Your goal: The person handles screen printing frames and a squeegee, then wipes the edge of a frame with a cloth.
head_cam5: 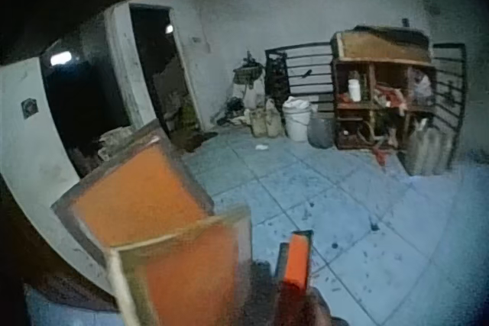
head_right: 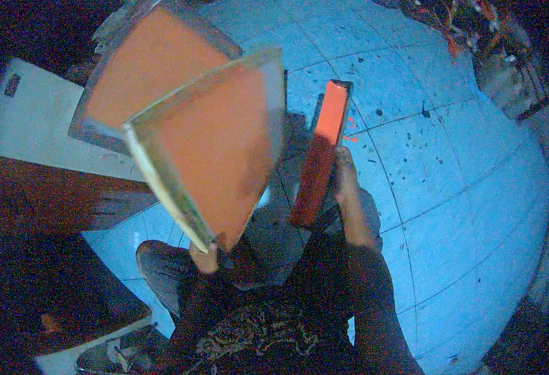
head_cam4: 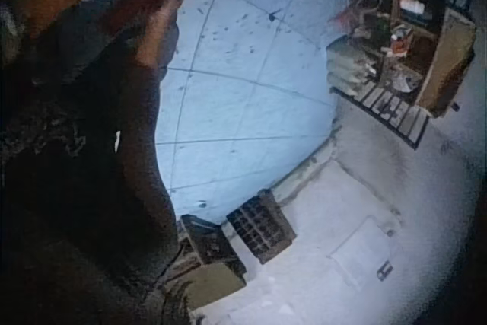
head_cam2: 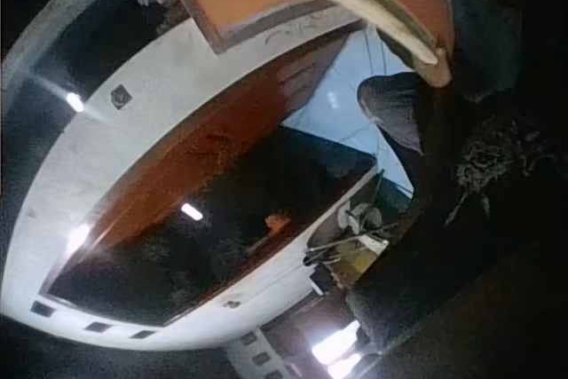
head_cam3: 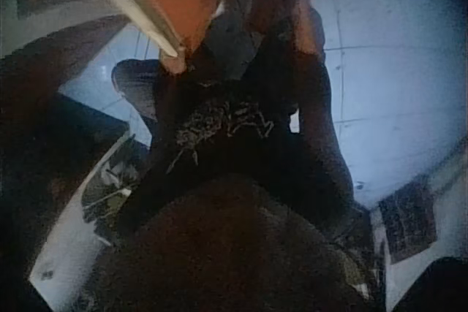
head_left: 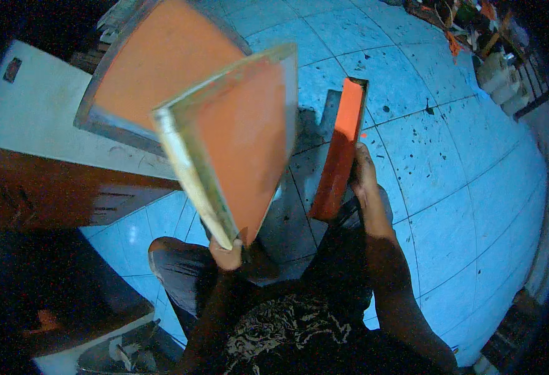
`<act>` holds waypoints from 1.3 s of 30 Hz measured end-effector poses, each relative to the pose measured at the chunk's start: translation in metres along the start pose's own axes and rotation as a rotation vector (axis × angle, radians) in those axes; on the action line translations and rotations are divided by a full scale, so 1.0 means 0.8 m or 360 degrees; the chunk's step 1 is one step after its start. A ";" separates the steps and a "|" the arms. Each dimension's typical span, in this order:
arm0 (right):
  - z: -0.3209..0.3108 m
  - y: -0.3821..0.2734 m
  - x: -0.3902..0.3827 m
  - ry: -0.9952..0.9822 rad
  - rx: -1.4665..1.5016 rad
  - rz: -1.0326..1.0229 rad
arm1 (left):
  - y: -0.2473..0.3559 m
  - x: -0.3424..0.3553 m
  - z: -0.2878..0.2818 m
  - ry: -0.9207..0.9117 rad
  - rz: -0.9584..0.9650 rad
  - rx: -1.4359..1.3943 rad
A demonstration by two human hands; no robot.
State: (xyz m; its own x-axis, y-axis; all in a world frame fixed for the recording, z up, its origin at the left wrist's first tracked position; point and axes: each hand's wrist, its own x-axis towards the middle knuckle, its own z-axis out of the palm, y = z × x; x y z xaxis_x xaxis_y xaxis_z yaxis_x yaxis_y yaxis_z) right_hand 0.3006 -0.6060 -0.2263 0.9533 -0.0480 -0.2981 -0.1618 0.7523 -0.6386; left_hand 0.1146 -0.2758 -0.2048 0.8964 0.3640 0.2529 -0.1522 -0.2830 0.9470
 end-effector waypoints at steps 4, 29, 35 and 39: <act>-0.008 -0.010 0.008 -0.0018 -0.0200 -0.0030 | -0.010 -0.002 0.015 0.0015 -0.0103 -0.0268; -0.029 -0.016 0.008 0.0091 -0.0206 -0.0013 | 0.037 0.004 0.044 0.0379 -0.0367 -0.0770; -0.029 -0.019 -0.001 0.0199 -0.0172 0.0015 | -0.002 -0.009 0.060 0.0050 -0.0168 -0.0435; -0.036 -0.021 -0.003 -0.0028 -0.0227 -0.0007 | 0.002 -0.001 0.052 -0.0040 -0.0152 -0.0400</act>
State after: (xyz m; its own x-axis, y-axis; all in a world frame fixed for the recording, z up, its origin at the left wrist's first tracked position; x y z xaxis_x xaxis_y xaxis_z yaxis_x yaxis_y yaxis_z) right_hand 0.2935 -0.6374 -0.2357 0.9583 -0.0387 -0.2831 -0.1907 0.6512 -0.7345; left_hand 0.1307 -0.3135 -0.2117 0.9213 0.3554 0.1581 -0.1623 -0.0182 0.9866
